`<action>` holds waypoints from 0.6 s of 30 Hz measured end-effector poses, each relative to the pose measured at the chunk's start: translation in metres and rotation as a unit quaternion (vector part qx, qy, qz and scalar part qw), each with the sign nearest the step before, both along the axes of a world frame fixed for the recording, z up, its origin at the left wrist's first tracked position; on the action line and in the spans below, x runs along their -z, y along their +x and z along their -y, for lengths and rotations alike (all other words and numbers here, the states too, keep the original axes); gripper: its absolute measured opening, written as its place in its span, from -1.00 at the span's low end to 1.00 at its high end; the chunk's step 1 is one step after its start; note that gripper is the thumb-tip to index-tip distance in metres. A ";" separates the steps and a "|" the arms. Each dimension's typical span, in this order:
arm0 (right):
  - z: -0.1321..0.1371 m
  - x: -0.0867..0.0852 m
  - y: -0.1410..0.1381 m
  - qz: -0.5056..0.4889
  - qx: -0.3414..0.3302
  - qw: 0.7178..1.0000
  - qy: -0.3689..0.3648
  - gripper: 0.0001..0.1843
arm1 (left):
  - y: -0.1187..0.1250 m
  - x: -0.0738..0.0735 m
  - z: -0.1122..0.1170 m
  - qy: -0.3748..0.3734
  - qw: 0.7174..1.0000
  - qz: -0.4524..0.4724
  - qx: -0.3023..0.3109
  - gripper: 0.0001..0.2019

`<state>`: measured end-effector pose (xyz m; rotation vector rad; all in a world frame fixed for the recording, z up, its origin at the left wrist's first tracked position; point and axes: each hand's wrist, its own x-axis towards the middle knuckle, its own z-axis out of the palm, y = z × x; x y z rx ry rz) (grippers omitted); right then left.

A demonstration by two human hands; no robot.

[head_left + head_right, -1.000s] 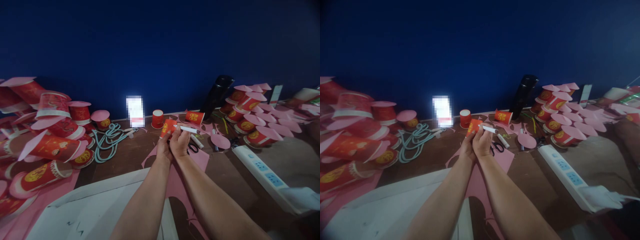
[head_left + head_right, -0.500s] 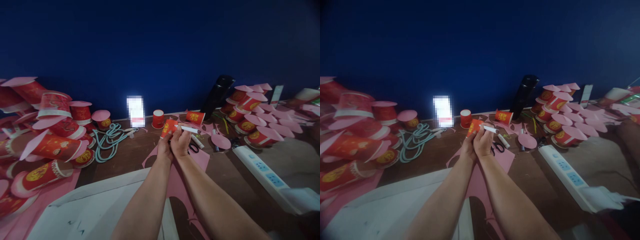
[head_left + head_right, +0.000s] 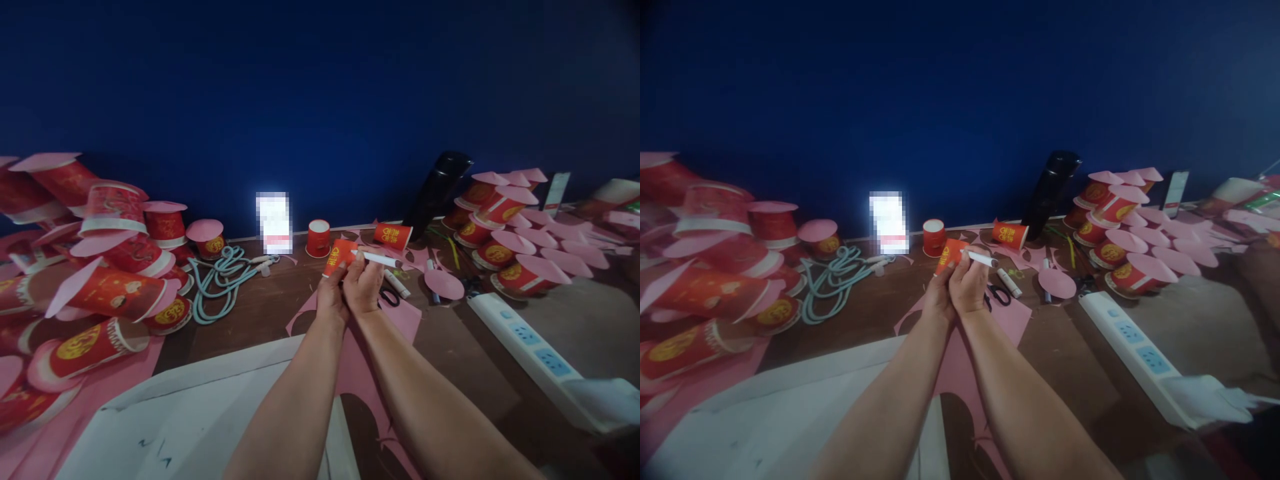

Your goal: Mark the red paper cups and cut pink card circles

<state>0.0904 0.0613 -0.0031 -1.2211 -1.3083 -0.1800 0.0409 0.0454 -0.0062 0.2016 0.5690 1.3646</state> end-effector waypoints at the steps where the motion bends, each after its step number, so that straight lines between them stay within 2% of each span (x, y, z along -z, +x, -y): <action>1: 0.000 0.000 0.000 0.002 0.000 1.000 0.001 -0.82 | 0.000 0.001 0.000 0.002 1.000 0.000 0.000 -0.60; 9: 0.000 0.002 0.001 0.019 -0.005 1.000 0.006 -0.83 | 0.006 0.006 -0.002 0.016 0.999 0.006 -0.030 -0.58; 18: 0.000 0.001 0.001 0.020 -0.013 1.000 0.010 -0.86 | 0.005 0.009 -0.003 0.011 1.000 -0.005 -0.028 -0.59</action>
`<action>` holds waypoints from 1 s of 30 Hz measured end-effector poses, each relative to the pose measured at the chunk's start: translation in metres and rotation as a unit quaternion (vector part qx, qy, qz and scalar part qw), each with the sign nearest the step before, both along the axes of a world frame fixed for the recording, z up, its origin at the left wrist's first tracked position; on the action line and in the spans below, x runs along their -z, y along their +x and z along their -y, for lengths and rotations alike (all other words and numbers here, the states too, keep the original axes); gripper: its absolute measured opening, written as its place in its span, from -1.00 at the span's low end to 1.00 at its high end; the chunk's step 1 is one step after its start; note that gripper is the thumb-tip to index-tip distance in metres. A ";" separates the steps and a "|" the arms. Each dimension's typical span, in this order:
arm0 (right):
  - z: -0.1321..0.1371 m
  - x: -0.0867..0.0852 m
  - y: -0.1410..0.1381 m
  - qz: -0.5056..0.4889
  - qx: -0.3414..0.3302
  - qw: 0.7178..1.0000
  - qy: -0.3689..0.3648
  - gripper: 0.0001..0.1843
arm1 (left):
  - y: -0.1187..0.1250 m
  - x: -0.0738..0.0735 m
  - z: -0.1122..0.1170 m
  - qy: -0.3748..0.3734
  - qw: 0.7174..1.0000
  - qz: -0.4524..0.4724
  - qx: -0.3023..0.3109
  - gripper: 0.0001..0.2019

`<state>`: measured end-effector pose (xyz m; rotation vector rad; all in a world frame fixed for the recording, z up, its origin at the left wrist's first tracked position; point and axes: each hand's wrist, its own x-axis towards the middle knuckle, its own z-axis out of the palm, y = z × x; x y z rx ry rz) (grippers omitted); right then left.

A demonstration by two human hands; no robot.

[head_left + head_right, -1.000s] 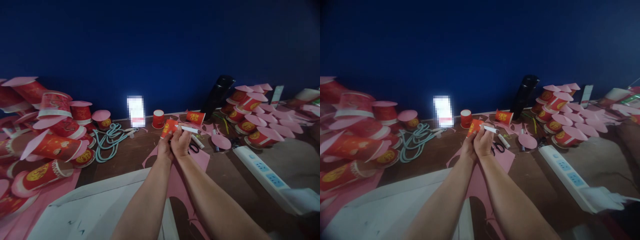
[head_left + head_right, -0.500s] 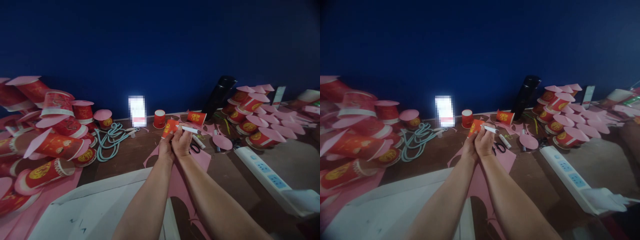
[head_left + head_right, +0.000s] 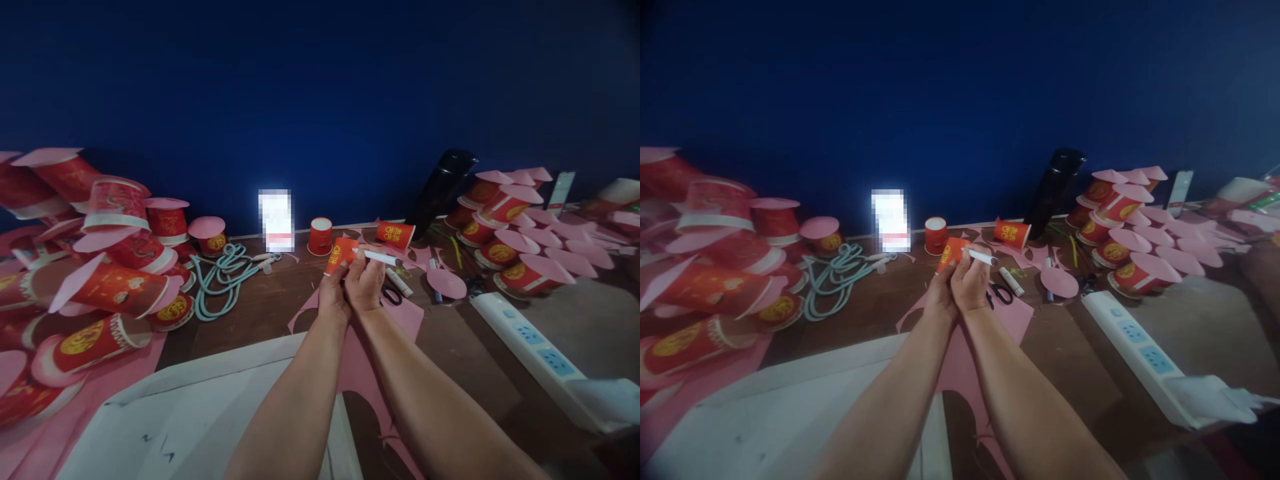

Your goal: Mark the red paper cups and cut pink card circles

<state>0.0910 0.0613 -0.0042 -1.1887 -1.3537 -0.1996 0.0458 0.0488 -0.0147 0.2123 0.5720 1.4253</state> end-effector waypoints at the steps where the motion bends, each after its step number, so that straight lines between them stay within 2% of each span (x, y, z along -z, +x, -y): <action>1: 0.000 0.000 0.000 0.002 -0.001 1.000 0.000 -0.86 | 0.000 0.000 0.000 0.000 1.000 0.001 -0.001 -0.60; 9: 0.000 0.000 0.001 0.010 -0.007 1.000 0.007 -0.85 | -0.002 -0.003 0.001 -0.027 1.000 0.010 0.001 -0.62; 14: 0.001 -0.001 0.001 0.022 -0.016 1.000 0.003 -0.84 | -0.007 -0.007 0.002 -0.032 0.999 0.011 0.024 -0.65; 30: 0.000 0.000 0.003 0.035 -0.022 0.999 0.019 -0.85 | -0.007 -0.015 0.006 -0.050 0.998 0.030 0.019 -0.72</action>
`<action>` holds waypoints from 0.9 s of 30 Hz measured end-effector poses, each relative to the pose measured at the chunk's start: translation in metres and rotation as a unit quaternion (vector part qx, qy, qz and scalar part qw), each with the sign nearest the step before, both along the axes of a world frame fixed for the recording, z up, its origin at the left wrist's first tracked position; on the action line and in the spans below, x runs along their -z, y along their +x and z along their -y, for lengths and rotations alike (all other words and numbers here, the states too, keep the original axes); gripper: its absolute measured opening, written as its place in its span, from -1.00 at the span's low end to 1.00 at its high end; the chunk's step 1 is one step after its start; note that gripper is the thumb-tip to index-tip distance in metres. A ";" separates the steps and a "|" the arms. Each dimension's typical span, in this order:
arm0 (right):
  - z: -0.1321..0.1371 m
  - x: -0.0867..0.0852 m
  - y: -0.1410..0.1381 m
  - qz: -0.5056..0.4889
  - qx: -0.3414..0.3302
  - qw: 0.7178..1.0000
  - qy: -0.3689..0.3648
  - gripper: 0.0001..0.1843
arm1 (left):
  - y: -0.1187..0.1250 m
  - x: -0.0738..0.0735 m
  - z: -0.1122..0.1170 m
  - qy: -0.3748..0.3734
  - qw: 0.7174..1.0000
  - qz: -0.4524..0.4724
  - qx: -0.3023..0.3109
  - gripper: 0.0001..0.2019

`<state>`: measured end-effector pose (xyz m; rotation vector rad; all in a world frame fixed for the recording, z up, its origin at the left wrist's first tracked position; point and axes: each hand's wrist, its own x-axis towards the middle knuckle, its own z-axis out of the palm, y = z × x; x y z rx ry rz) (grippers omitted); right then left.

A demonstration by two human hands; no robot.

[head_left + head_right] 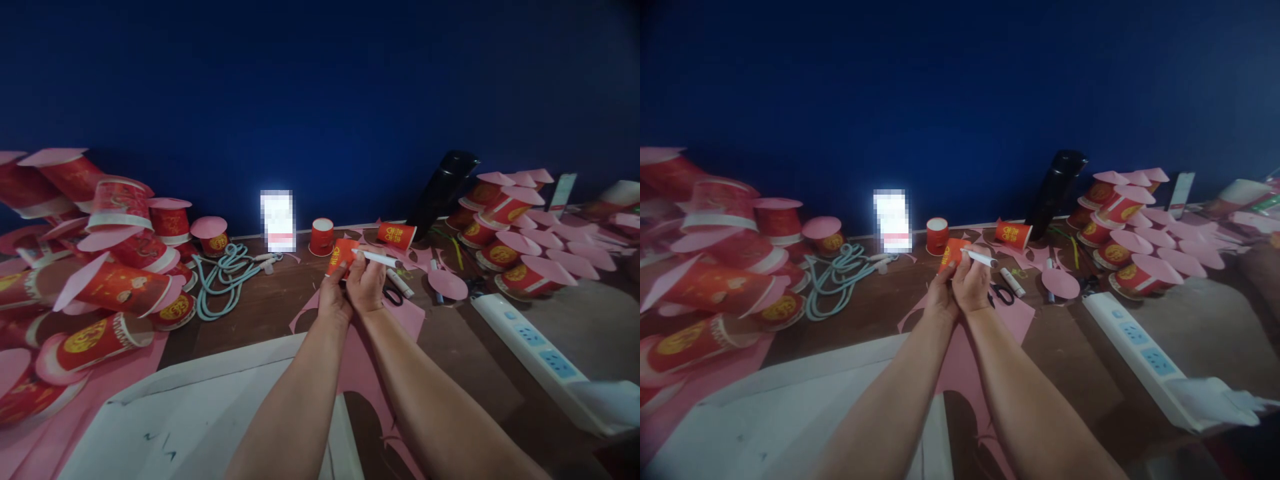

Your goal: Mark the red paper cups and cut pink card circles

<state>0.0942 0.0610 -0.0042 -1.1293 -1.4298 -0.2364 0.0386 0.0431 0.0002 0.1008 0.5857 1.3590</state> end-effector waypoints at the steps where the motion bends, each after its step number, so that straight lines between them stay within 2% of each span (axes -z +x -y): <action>1: 0.000 0.000 0.000 -0.001 0.000 1.000 0.002 -0.85 | 0.000 0.000 0.000 0.000 1.000 0.001 0.001 -0.73; 16: 0.003 -0.002 0.000 0.005 0.002 1.000 0.001 -0.84 | -0.003 -0.002 0.002 -0.005 0.999 0.032 0.027 -0.81; 22: 0.004 -0.002 -0.001 -0.001 -0.003 1.000 -0.009 -0.82 | -0.003 0.000 0.001 0.013 0.999 0.018 0.046 -0.75; 27: 0.004 -0.003 0.000 -0.006 -0.004 1.000 -0.013 -0.83 | -0.002 0.002 0.000 0.011 0.999 0.024 0.031 -0.76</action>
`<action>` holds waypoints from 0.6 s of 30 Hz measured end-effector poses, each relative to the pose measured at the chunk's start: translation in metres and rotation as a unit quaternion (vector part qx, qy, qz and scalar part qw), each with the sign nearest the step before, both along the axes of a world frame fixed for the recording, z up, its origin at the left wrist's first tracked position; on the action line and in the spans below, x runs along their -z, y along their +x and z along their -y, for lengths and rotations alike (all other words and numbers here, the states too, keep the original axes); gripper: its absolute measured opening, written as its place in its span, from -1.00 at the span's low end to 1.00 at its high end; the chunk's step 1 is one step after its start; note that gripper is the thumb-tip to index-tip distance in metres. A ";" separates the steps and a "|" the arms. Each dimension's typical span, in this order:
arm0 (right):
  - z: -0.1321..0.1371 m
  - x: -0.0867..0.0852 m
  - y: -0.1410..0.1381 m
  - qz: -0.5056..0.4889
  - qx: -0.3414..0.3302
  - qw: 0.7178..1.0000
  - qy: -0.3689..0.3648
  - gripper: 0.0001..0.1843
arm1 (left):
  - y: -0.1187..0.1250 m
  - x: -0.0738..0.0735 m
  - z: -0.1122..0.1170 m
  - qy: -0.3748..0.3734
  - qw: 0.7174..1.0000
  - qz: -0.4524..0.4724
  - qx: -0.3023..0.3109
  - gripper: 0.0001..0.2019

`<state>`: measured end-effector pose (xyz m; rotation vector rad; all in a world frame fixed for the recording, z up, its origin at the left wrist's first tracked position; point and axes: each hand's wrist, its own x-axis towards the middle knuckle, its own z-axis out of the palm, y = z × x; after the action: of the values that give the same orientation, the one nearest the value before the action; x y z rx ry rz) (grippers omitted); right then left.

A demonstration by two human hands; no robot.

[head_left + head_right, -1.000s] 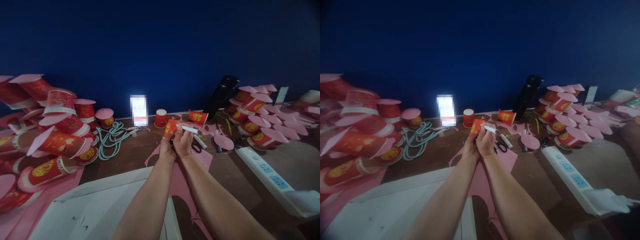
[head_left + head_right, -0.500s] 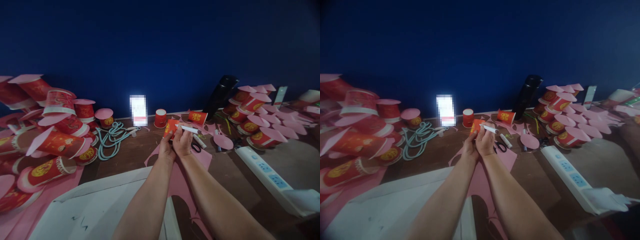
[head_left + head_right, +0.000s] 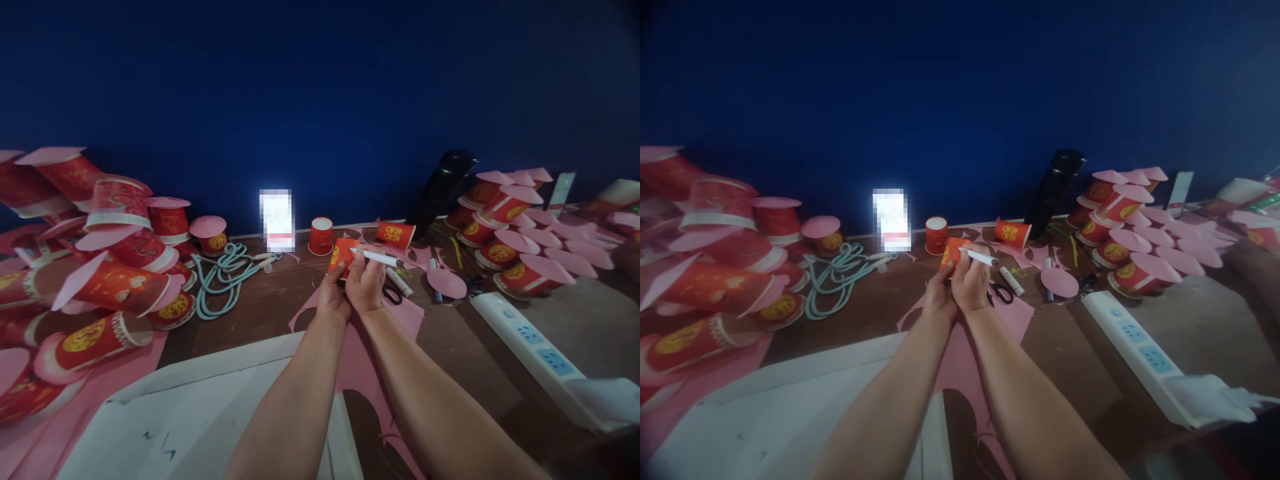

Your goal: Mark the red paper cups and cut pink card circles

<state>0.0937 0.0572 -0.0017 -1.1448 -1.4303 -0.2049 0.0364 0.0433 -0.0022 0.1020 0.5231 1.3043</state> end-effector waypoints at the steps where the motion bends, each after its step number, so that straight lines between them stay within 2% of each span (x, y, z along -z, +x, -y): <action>1: 0.000 0.000 0.000 -0.001 -0.001 1.000 0.000 -0.83 | 0.000 0.000 0.000 -0.002 1.000 0.002 -0.001 -0.78; 8: 0.000 0.000 0.000 -0.004 -0.006 1.000 0.005 -0.84 | -0.002 -0.007 0.003 -0.009 1.000 0.019 0.011 -0.81; 18: 0.001 -0.001 0.000 -0.003 -0.007 1.000 0.004 -0.84 | -0.002 -0.009 0.004 -0.010 1.000 0.025 0.011 -0.84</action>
<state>0.0934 0.0564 -0.0008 -1.1278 -1.4299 -0.1982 0.0341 0.0389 0.0071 0.0588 0.4910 1.2758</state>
